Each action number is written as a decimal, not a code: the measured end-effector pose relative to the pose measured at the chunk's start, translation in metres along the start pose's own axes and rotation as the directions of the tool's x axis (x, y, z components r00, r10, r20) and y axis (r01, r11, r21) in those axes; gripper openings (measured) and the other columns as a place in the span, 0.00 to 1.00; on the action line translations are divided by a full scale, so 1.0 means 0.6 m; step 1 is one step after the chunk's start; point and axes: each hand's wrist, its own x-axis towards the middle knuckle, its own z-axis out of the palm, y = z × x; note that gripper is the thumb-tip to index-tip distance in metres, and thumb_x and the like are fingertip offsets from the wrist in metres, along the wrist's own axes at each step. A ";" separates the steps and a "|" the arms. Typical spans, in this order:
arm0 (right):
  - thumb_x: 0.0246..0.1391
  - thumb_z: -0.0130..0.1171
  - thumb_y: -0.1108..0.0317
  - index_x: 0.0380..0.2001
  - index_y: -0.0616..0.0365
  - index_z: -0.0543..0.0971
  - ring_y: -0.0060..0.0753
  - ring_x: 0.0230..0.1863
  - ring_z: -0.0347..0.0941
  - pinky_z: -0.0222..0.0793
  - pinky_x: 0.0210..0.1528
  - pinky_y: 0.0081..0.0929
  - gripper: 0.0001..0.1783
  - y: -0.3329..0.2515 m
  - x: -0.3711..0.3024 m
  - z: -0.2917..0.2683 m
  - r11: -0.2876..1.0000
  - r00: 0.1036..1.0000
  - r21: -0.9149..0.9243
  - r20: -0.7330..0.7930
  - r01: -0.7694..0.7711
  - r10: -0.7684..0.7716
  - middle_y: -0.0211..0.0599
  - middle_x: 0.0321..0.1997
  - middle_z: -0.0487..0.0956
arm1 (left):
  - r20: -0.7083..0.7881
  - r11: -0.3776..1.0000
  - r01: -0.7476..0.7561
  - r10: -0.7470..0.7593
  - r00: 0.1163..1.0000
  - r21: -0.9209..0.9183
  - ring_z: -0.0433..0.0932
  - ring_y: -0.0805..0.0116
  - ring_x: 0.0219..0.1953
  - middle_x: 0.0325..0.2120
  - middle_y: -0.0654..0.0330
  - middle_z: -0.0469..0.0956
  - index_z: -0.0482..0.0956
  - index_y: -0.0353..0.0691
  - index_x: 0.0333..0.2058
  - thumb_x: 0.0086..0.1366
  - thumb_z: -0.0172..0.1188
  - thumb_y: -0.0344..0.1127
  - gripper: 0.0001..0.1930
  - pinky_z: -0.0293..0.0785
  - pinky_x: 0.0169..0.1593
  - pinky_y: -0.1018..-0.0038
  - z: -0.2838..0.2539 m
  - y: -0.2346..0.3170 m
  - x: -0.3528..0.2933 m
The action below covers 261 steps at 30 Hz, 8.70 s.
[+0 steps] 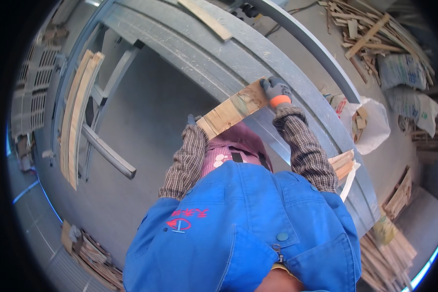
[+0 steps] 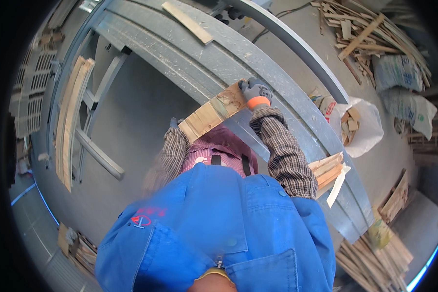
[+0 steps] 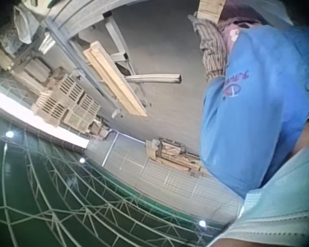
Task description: The person uses a table saw to cut small wooden pieces. They feed each piece through the saw, collect the cut pieces, and place them into a white sack. The person also sorts and stacks the cut pieces on the table.
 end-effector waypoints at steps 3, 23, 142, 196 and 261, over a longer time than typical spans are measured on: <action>0.55 0.58 0.51 0.54 0.48 0.78 0.49 0.63 0.68 0.64 0.63 0.46 0.25 -0.045 0.017 0.023 0.942 0.953 -0.250 -0.149 0.222 -0.264 0.42 0.60 0.75 | -0.067 0.998 -0.042 0.046 0.997 0.054 0.82 0.57 0.30 0.30 0.57 0.85 0.83 0.41 0.34 0.73 0.42 0.60 0.29 0.79 0.38 0.60 -0.013 -0.016 0.035; 0.57 0.52 0.62 0.61 0.60 0.71 0.58 0.68 0.61 0.55 0.70 0.52 0.29 -0.061 0.087 0.091 0.689 0.696 -0.235 -0.068 0.686 -0.715 0.51 0.67 0.67 | -0.364 0.936 0.065 0.071 0.929 0.347 0.81 0.54 0.39 0.36 0.55 0.84 0.84 0.40 0.39 0.72 0.36 0.60 0.32 0.76 0.48 0.60 0.102 -0.070 0.158; 0.30 0.74 0.32 0.62 0.59 0.69 0.53 0.61 0.69 0.65 0.64 0.40 0.59 0.128 -0.405 -0.005 0.998 1.000 -0.062 0.010 -0.022 0.023 0.51 0.60 0.73 | 0.900 0.904 0.383 -0.316 0.301 0.190 0.72 0.43 0.58 0.60 0.46 0.70 0.59 0.41 0.67 0.71 0.43 0.57 0.33 0.67 0.60 0.39 0.027 -0.290 -0.280; 0.46 0.71 0.39 0.55 0.60 0.78 0.33 0.39 0.76 0.72 0.42 0.29 0.42 0.285 -0.394 0.161 0.046 0.863 0.940 0.291 -0.339 0.414 0.39 0.47 0.81 | 0.804 0.923 -0.172 -0.195 0.562 0.345 0.76 0.50 0.56 0.54 0.49 0.77 0.69 0.34 0.61 0.73 0.46 0.44 0.24 0.70 0.62 0.52 0.082 -0.283 -0.346; 0.48 0.69 0.56 0.54 0.62 0.77 0.43 0.46 0.81 0.76 0.48 0.36 0.32 0.301 -0.466 -0.053 0.610 0.905 0.780 -0.149 -0.140 0.398 0.48 0.46 0.84 | 0.858 0.297 -0.807 -0.115 0.500 0.510 0.57 0.53 0.70 0.70 0.48 0.51 0.34 0.50 0.74 0.59 0.67 0.61 0.58 0.62 0.65 0.51 0.340 -0.282 -0.415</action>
